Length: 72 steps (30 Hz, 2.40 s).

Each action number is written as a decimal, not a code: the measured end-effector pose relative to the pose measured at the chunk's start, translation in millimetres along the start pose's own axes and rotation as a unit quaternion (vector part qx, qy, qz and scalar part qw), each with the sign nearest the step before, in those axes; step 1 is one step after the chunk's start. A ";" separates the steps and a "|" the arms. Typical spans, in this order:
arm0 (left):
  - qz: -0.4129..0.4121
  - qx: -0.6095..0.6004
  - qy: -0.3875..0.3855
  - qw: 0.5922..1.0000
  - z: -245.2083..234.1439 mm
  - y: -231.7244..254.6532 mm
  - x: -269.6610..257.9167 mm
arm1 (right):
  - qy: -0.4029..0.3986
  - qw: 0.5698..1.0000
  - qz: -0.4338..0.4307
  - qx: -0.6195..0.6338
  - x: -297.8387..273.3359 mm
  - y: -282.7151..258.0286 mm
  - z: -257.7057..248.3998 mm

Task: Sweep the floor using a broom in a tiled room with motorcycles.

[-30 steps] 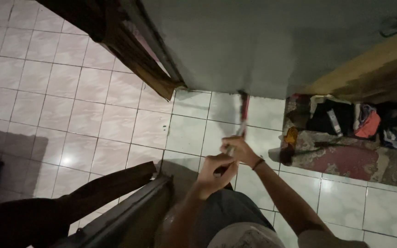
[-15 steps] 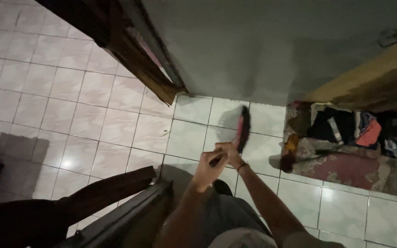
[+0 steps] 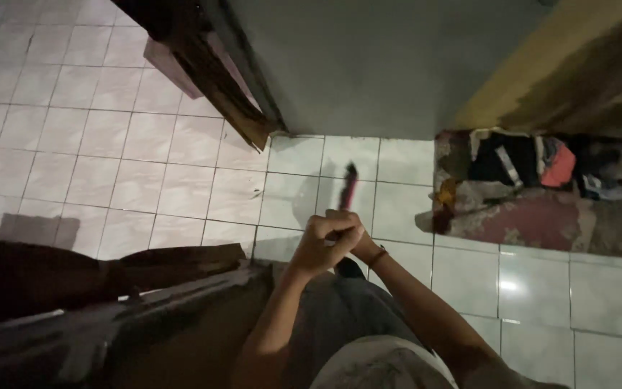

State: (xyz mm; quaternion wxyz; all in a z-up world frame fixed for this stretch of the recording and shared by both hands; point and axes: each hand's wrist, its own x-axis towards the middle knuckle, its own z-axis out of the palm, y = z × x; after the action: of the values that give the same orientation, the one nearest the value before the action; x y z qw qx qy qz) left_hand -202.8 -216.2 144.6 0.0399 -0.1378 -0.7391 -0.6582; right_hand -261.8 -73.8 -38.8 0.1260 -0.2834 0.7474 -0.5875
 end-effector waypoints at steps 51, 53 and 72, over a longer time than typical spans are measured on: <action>-0.193 -0.037 0.274 0.941 279.6 -2.7 -225.5 | -0.073 0.996 -0.041 0.020 -339.2 69.2 -5.5; -0.190 0.079 0.313 0.927 300.6 -17.6 -248.5 | -0.094 0.992 -0.068 0.046 -338.8 88.1 10.0; -0.001 0.208 0.452 0.867 403.6 143.2 -165.6 | -0.328 0.868 0.028 0.371 -342.4 88.0 -79.4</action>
State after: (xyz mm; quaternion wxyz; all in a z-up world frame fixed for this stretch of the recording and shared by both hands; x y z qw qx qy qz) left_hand 42.0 169.6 189.9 0.3970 0.1871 -0.7600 -0.4794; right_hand -50.9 199.1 -149.8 0.4758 -0.3713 0.3976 -0.6912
